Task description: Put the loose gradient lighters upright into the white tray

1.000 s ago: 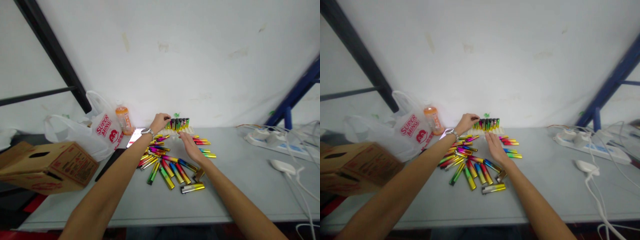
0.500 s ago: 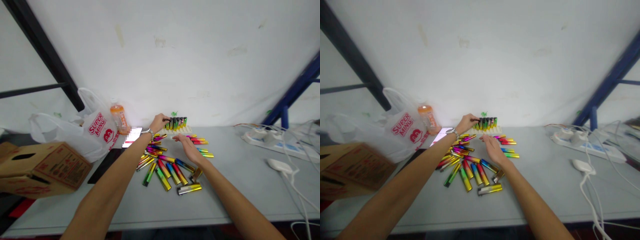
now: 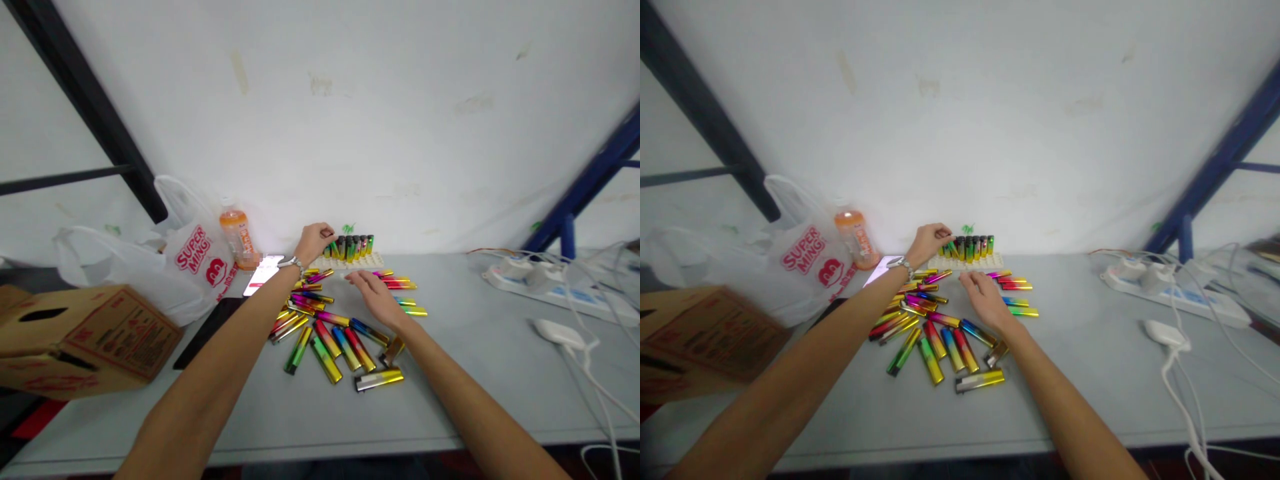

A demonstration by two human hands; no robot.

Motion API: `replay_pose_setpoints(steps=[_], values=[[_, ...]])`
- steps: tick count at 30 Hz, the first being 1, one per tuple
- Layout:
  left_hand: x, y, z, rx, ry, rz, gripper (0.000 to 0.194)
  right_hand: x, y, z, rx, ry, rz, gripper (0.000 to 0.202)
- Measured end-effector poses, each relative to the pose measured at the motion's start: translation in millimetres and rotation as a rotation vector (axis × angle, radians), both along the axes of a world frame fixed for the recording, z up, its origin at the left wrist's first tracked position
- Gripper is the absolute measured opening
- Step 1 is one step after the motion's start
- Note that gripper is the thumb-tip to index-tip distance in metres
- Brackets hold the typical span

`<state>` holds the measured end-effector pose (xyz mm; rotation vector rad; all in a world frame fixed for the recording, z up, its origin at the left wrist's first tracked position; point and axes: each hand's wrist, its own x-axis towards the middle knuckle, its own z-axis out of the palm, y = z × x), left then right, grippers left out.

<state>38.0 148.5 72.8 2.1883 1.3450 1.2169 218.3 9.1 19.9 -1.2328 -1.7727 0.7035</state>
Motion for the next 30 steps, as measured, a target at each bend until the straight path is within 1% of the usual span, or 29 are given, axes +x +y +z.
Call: replay_pose_setpoints(steps=[2,3,7,9,11,13,14,17,18,20,22,25,27,30], values=[[2.4,-5.4,10.4,-0.032,0.025,0.036,0.015,-3.1,5.2,1.8,0.05,-0.072,-0.046,0.04],[4.4,-8.8,16.3,-0.067,0.048,0.052,0.014,-5.6,9.2,4.2,0.071,-0.123,-0.087,0.039],[15.4,-24.3,39.6,-0.232,0.138,0.096,0.009,-20.4,34.1,23.4,0.146,-0.335,-0.258,0.05],[18.7,-30.1,47.1,-0.252,0.161,0.101,0.009,-26.7,49.0,33.3,0.154,-0.386,-0.268,0.046],[18.1,-32.8,50.8,-0.221,0.18,0.097,0.011,-29.1,61.8,38.7,0.156,-0.382,-0.254,0.036],[13.5,-32.9,51.5,-0.173,0.2,0.037,0.015,-27.0,70.6,38.7,0.172,-0.345,-0.202,0.031],[10.4,-32.5,51.1,-0.157,0.208,-0.029,0.016,-24.5,73.5,37.2,0.182,-0.323,-0.166,0.03],[2.0,-31.3,48.6,-0.143,0.229,-0.288,0.017,-15.2,77.7,31.6,0.194,-0.284,-0.069,0.028],[0.5,-31.0,47.5,-0.145,0.237,-0.347,0.018,-12.3,78.1,30.1,0.188,-0.281,-0.045,0.029],[-0.2,-29.9,44.7,-0.144,0.257,-0.398,0.018,-7.8,77.2,28.1,0.175,-0.27,-0.01,0.031],[0.7,-27.1,41.0,-0.12,0.27,-0.39,0.016,-4.5,73.2,26.2,0.164,-0.221,-0.017,0.029],[0.7,-18.8,34.0,-0.043,0.238,-0.295,0.015,1.0,59.6,20.5,0.133,-0.137,-0.095,0.03],[-1.1,-11.6,28.5,-0.005,0.218,-0.22,0.015,5.4,46.1,15.1,0.105,-0.166,-0.098,0.027],[-3.2,-1.5,20.0,-0.006,0.227,-0.145,0.015,10.6,25.3,7.3,0.077,-0.219,-0.06,0.024]])
